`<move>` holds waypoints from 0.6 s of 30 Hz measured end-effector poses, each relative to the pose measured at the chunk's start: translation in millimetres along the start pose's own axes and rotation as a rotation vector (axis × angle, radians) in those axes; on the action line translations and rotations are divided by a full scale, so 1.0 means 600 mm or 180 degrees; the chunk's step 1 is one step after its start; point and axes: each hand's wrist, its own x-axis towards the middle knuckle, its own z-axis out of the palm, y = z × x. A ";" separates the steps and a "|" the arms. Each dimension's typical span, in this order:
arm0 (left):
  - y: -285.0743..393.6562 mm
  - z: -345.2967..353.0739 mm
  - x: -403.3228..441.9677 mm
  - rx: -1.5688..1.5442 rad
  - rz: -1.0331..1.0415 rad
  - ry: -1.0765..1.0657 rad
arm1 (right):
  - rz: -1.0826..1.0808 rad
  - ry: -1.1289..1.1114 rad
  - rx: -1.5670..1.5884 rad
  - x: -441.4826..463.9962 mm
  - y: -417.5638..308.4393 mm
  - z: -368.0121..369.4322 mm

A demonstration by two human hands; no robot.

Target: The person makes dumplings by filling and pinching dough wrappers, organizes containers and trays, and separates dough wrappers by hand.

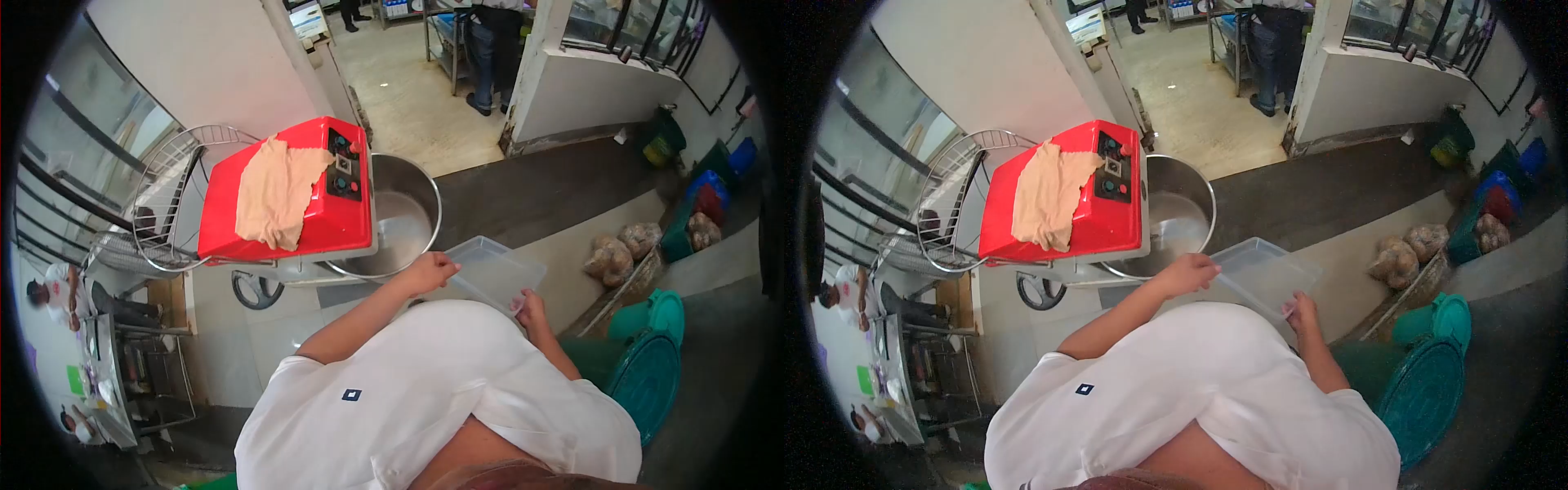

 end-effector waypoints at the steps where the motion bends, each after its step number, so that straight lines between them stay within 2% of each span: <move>1: 0.005 -0.010 0.009 -0.0059 0.0020 -0.0036 | 0.0042 0.0157 -0.0046 -0.001 -0.009 0.006; 6: -0.006 -0.063 0.056 -0.0220 0.0107 -0.0158 | -0.0002 0.0401 -0.0145 0.005 -0.049 0.033; 9: -0.008 -0.101 0.063 -0.0349 0.0056 -0.0098 | -0.0030 0.0225 0.0030 0.015 -0.064 0.061; 18: -0.040 -0.175 0.074 -0.0683 -0.0102 0.0033 | -0.0100 0.0105 -0.0321 0.033 -0.108 0.169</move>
